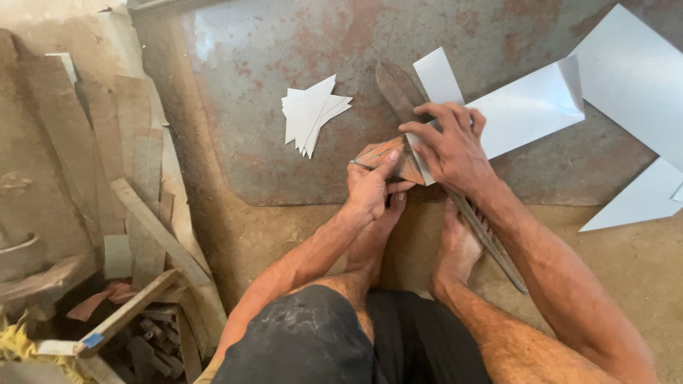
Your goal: The person sits on the floor and cuts white sheet metal into star-shaped pieces with large hand snips, using a triangular metal template to mark and guide each cut. They stack the finished cut pieces aside and reach for new sheet offcuts to continue cutting.
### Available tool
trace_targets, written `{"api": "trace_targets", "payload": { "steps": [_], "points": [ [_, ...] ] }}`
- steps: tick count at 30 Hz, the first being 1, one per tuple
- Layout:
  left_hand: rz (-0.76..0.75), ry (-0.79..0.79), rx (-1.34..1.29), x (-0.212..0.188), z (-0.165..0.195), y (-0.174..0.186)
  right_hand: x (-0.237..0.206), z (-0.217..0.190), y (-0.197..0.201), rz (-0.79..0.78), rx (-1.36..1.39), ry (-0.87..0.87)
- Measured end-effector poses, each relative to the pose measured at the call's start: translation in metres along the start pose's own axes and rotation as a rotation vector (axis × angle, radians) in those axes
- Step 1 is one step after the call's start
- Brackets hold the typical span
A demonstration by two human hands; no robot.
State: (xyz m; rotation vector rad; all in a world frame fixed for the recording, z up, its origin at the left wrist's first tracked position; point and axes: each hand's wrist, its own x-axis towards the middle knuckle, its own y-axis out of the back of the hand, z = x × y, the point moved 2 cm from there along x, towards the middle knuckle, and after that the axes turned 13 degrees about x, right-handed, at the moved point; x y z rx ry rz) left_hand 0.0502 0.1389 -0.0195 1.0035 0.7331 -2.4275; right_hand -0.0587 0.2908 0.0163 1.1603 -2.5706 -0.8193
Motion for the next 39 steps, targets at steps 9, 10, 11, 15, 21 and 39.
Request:
{"api": "trace_targets", "payload": {
  "steps": [9,10,11,15,21,39],
  "points": [
    [-0.053,-0.189,0.114,0.065,0.088,0.003,-0.215,-0.013,0.015,0.290,-0.236,-0.521],
    [-0.051,-0.165,0.118,0.076,0.095,0.002,-0.233,-0.011,0.008,0.304,-0.304,-0.564],
    [-0.049,-0.135,0.121,0.084,0.099,0.000,-0.247,-0.007,0.001,0.273,-0.203,-0.713],
    [-0.135,-0.154,0.085,0.103,0.103,-0.014,-0.274,-0.022,-0.005,0.145,0.028,-1.274],
    [-0.095,-0.250,0.191,0.150,0.132,-0.021,-0.191,-0.049,-0.043,0.054,-0.353,-0.863],
    [-0.077,-0.117,0.115,0.116,0.093,-0.024,-0.185,0.008,-0.127,0.158,-0.904,-0.706]
  ]
}}
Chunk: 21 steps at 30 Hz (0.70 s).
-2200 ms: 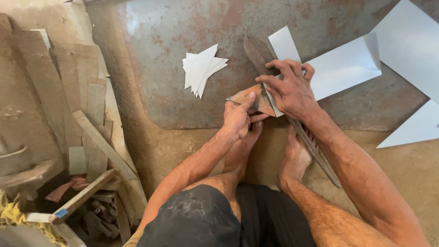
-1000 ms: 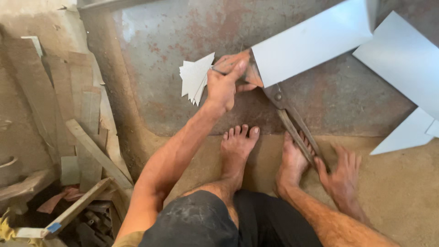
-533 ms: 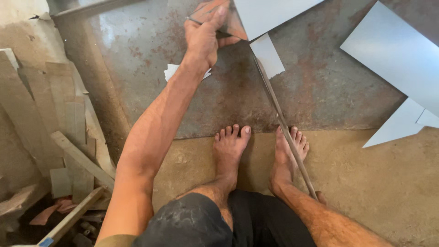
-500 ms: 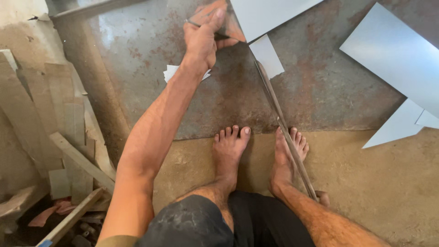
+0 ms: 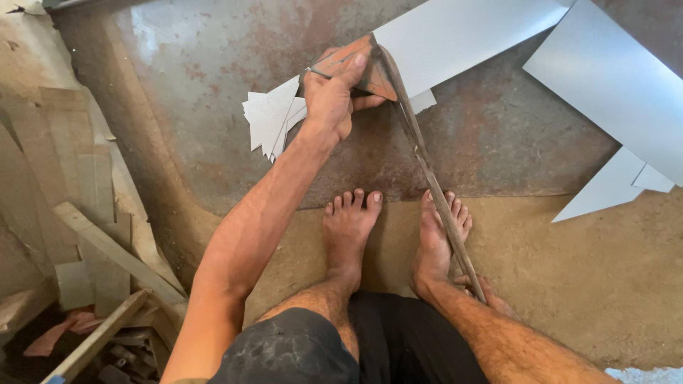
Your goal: The person sits on the floor and cuts white sheet metal into star-shaped pieces with large hand snips, using a triangular metal template to mark and guide each cut. They stack the finished cut pieces aside and reach for new sheet offcuts to continue cutting.
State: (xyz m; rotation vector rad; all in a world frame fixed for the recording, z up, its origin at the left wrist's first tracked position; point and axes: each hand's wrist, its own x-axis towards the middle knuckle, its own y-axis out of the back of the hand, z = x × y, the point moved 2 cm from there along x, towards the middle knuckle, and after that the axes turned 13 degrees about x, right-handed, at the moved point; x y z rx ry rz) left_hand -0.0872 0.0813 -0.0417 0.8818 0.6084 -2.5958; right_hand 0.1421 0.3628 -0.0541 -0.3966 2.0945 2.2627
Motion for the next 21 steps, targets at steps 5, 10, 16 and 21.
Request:
{"api": "trace_targets", "payload": {
  "steps": [5,10,16,21],
  "points": [
    [0.009,0.016,0.015,0.000,0.000,-0.001,0.004,0.000,0.014,-0.005,0.095,-0.035],
    [0.010,0.000,0.010,0.001,0.002,-0.001,0.025,-0.017,0.053,-0.044,-0.003,0.034],
    [0.051,0.034,0.013,0.007,-0.007,0.000,0.032,-0.007,0.045,-0.210,0.259,-0.266],
    [0.076,0.104,0.034,0.013,-0.005,0.000,0.033,-0.011,0.040,-0.188,0.252,-0.175]
  ]
}}
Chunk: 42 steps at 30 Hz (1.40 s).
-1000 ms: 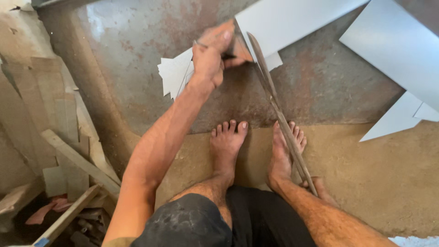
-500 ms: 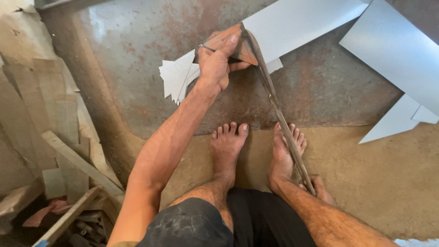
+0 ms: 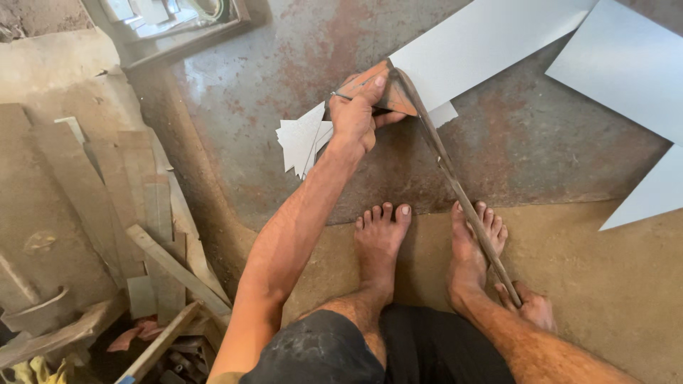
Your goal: The person sits on the floor and cuts white sheet metal into star-shaped pieces with large hand snips, using a triangular metal template to mark and guide each cut. They stack the finished cut pieces aside and reach for new sheet offcuts to continue cutting.
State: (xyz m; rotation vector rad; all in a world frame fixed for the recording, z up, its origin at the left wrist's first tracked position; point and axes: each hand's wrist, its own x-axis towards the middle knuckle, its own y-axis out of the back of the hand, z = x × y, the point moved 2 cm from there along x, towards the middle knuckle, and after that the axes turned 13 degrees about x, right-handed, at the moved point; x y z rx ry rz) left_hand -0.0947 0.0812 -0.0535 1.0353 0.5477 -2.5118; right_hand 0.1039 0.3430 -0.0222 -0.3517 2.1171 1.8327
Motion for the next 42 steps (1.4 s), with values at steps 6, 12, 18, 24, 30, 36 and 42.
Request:
{"api": "trace_targets", "payload": {
  "steps": [6,12,18,24,30,36,42],
  "points": [
    [0.010,0.064,-0.011,-0.035,-0.014,-0.007,-0.043,0.092,0.068,-0.646,0.646,-0.290],
    [-0.053,0.009,-0.119,-0.050,-0.036,-0.008,-0.076,0.179,0.021,-0.720,0.558,-0.366],
    [-0.076,0.009,-0.168,-0.065,-0.029,0.000,-0.070,0.154,0.011,-0.590,0.169,-0.375],
    [0.063,0.000,-0.328,-0.102,-0.040,0.080,-0.034,0.120,0.063,-0.642,0.058,-0.047],
    [0.017,-0.044,0.426,-0.143,-0.074,0.101,0.117,0.060,0.125,-0.387,-0.123,0.423],
    [0.545,-0.619,1.450,-0.115,0.022,0.128,0.231,-0.043,0.147,-0.003,-0.469,0.904],
    [0.459,-0.541,1.525,-0.099,0.053,0.117,0.266,-0.060,0.143,-0.026,-0.365,0.918]
  ]
}}
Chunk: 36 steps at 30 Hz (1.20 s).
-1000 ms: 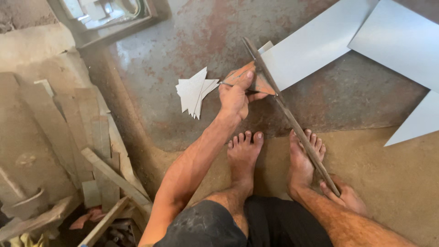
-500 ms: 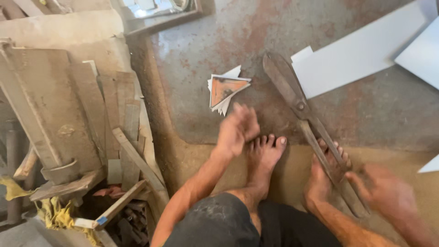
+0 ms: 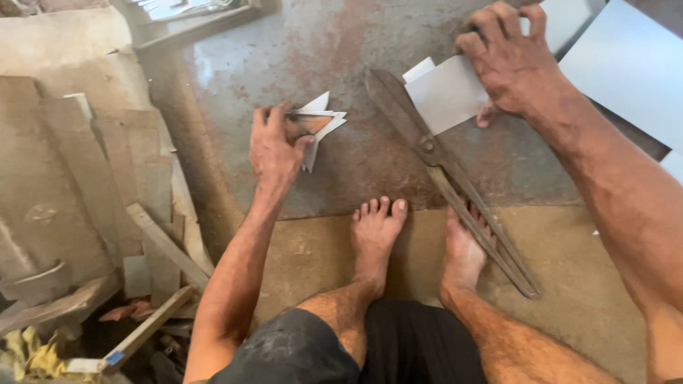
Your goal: The person sits on the floor and cuts white sheet metal into star-shaped pieces with large hand snips, using a triangular metal template to mark and guide each cut. They stack the finished cut pieces aside and reach for new sheet offcuts to continue cutting.
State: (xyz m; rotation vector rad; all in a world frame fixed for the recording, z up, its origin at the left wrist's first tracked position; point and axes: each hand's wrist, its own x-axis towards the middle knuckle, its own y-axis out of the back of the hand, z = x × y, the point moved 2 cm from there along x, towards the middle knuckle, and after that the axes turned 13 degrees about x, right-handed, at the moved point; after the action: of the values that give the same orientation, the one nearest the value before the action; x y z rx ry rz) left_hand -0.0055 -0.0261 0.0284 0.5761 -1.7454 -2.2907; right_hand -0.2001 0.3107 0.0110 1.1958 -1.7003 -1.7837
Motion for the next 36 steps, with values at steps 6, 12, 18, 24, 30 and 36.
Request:
{"api": "trace_targets", "payload": {
  "steps": [6,12,18,24,30,36],
  "points": [
    [0.111,-0.033,-0.021,-0.016,0.003,0.008,-0.008,0.034,0.028,0.590,0.483,0.246],
    [0.204,-0.016,-0.093,-0.024,0.005,0.015,-0.050,-0.009,0.076,0.696,0.758,0.208],
    [0.280,0.020,-0.014,-0.021,-0.005,0.021,-0.049,-0.083,0.022,0.284,0.896,-0.192],
    [-0.096,0.240,-1.181,-0.042,0.023,-0.022,-0.079,-0.107,-0.010,0.329,0.940,-0.186],
    [-0.232,0.381,-1.088,-0.081,0.093,-0.065,-0.086,-0.123,-0.022,0.350,1.010,-0.163],
    [-0.112,0.046,-0.810,-0.092,0.097,-0.038,-0.092,-0.122,-0.033,0.412,0.949,-0.125]
  ]
}}
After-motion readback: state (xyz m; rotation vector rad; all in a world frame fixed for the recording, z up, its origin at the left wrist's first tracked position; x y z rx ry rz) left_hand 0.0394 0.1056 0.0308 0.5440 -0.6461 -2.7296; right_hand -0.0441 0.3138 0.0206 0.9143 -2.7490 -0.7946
